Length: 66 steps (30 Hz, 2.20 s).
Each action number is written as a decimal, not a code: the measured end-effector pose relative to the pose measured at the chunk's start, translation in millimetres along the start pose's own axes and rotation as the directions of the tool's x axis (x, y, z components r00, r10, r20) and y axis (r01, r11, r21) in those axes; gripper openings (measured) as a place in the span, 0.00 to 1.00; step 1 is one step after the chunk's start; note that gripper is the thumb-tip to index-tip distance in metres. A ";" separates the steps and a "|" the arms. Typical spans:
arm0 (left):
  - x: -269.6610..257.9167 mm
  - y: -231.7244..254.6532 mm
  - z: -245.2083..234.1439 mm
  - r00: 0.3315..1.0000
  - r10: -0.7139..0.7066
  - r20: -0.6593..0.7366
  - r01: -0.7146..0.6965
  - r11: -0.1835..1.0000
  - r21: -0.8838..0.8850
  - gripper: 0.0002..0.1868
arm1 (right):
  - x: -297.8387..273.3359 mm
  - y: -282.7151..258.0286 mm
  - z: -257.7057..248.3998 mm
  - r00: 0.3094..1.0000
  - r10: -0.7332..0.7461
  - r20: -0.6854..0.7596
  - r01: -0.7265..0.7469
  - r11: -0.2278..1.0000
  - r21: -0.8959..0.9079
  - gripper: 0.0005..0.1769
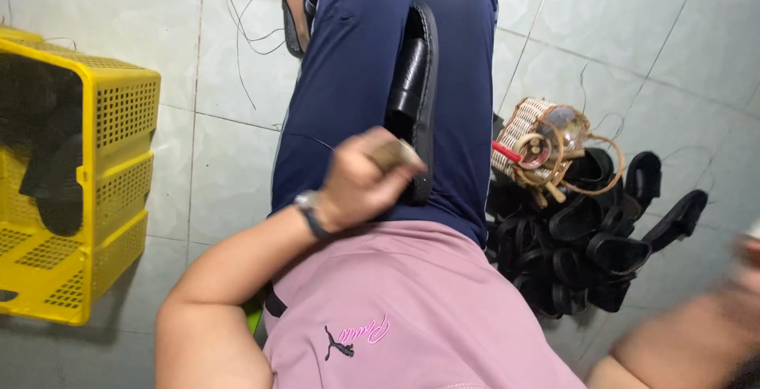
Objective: Hand-sewing a shoe sole to the upper using a needle and thread while sitting on a low stool.
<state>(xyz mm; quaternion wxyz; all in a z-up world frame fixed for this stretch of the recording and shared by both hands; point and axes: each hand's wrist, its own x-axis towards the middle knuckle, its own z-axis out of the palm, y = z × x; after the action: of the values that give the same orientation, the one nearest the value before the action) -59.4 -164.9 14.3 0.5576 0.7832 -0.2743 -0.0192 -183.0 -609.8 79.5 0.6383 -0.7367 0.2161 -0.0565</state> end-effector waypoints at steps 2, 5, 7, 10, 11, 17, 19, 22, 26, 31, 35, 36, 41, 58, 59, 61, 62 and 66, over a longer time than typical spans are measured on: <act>16.7 2.6 -48.4 0.947 -0.257 -0.193 0.229 0.961 -0.155 0.05 | -23.7 17.2 57.3 0.993 -0.116 -0.002 0.116 0.993 0.017 0.13; -1.9 -42.7 -134.7 0.980 -0.107 -0.165 0.179 0.837 0.518 0.17 | -43.1 47.9 184.5 0.943 0.112 0.312 -0.124 0.992 0.019 0.22; -7.4 -28.7 -152.1 0.955 -0.252 -0.156 0.270 0.528 0.805 0.18 | -43.8 38.2 225.5 0.885 0.169 0.434 -0.184 0.983 -0.007 0.22; -24.4 -14.2 -132.1 0.942 -0.322 -0.093 0.273 0.576 0.771 0.33 | -39.7 26.8 261.4 0.804 0.173 0.569 -0.192 0.981 -0.028 0.23; -32.8 -10.5 -116.9 0.978 -0.209 -0.023 0.200 0.894 0.401 0.30 | -37.7 23.4 268.4 0.799 0.123 0.588 -0.144 0.990 -0.011 0.23; -18.7 17.9 -34.2 0.875 -0.430 0.225 0.452 0.890 -0.057 0.58 | -40.4 33.8 279.1 0.815 0.038 0.578 -0.183 0.964 0.194 0.25; -12.9 24.4 -28.2 0.823 -0.512 0.245 0.535 0.844 -0.033 0.58 | -41.5 36.1 276.2 0.814 0.038 0.580 -0.200 0.955 0.218 0.25; -20.9 21.2 -25.9 0.741 -0.611 0.280 0.645 0.763 -0.044 0.57 | -46.3 40.0 272.9 0.820 0.034 0.571 -0.173 0.966 0.191 0.20; -41.1 3.8 -52.2 0.762 -0.551 0.341 0.647 0.669 -0.366 0.53 | -27.8 18.6 277.6 0.642 -0.356 0.679 0.491 0.871 -0.008 0.19; -52.9 -12.1 -57.3 0.762 -0.522 0.384 0.647 0.641 -0.414 0.52 | -30.7 19.5 289.1 0.533 -0.361 0.765 0.689 0.710 -0.145 0.21; -58.0 -20.4 -55.2 0.757 -0.500 0.420 0.651 0.625 -0.431 0.53 | -32.5 16.1 291.3 0.526 -0.331 0.784 0.725 0.657 -0.209 0.20; -54.5 -15.8 -56.8 0.758 -0.501 0.417 0.650 0.623 -0.434 0.53 | -32.7 16.8 291.8 0.522 -0.329 0.787 0.726 0.655 -0.208 0.20; -43.5 2.2 -62.1 0.726 -0.531 0.437 0.687 0.535 -0.492 0.50 | -35.7 8.7 285.2 0.541 -0.282 0.792 0.748 0.591 -0.301 0.20; -38.1 11.7 -42.2 0.735 -0.609 0.299 0.633 0.457 -0.625 0.34 | -32.1 47.7 278.4 0.532 -0.372 0.761 0.652 0.753 -0.088 0.29; -36.6 12.3 -43.6 0.734 -0.608 0.301 0.632 0.451 -0.630 0.32 | -30.3 47.6 279.8 0.515 -0.391 0.763 0.668 0.741 -0.071 0.29; -41.8 5.9 -39.6 0.726 -0.616 0.306 0.638 0.439 -0.632 0.32 | -26.6 42.3 284.9 0.488 -0.417 0.767 0.682 0.730 -0.037 0.28; -44.9 2.9 -38.2 0.718 -0.623 0.312 0.647 0.431 -0.629 0.33 | -25.2 39.7 288.2 0.463 -0.446 0.766 0.694 0.720 0.000 0.27; -40.8 4.9 -38.7 0.734 -0.613 0.293 0.631 0.456 -0.628 0.34 | -17.0 35.4 292.6 0.413 -0.452 0.791 0.707 0.707 0.035 0.28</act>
<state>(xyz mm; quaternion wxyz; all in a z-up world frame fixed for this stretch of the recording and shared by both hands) -83.0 -114.2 22.0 0.7576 0.5599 0.0521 -0.3315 -102.0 -338.5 -3.7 0.4832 -0.8062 -0.3348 0.0672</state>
